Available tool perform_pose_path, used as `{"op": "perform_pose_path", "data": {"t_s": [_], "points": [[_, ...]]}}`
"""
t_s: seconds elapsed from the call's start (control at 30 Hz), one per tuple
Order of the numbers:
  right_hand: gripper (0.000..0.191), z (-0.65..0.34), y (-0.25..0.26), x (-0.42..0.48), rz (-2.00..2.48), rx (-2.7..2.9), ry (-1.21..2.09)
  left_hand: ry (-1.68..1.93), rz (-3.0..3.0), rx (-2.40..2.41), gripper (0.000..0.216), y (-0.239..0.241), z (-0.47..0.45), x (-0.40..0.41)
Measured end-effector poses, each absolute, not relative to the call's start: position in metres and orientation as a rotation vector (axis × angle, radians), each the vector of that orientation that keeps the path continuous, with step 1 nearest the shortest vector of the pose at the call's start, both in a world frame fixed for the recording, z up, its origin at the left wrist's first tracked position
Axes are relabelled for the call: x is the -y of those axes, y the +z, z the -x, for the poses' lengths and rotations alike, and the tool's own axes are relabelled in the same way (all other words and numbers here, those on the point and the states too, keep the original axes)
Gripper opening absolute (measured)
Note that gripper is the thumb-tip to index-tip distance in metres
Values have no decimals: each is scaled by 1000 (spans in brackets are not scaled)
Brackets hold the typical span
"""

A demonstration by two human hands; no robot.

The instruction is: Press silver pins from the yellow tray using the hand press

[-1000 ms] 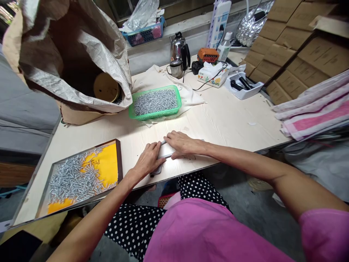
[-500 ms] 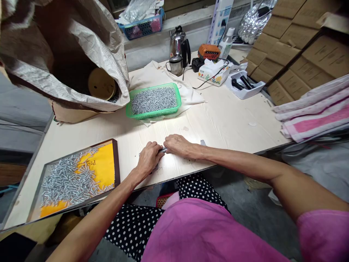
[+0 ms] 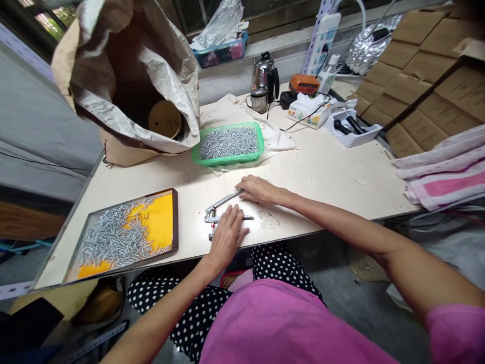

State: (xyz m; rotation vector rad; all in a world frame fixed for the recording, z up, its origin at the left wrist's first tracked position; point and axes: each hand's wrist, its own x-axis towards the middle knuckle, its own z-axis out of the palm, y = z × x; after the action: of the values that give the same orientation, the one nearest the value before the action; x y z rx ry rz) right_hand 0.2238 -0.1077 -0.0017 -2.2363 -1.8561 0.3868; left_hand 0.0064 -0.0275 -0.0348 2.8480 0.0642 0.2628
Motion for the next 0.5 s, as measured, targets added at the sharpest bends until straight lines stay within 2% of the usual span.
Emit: {"op": "perform_pose_path", "data": {"t_s": [0.1, 0.27, 0.43, 0.5], "points": [[22, -225, -5, 93, 2311, 1821, 287, 227, -2790, -81, 49, -38, -2, 41], [25, -207, 4, 72, 2349, 1854, 143, 215, -2710, -124, 52, -36, -3, 42], [15, -148, 17, 62, 1811, 2417, 123, 150, -2648, -173, 47, -43, 1, 43], [13, -129, 19, 57, 1741, 2561, 175, 106, -2632, -193, 45, -48, 2, 43]]}}
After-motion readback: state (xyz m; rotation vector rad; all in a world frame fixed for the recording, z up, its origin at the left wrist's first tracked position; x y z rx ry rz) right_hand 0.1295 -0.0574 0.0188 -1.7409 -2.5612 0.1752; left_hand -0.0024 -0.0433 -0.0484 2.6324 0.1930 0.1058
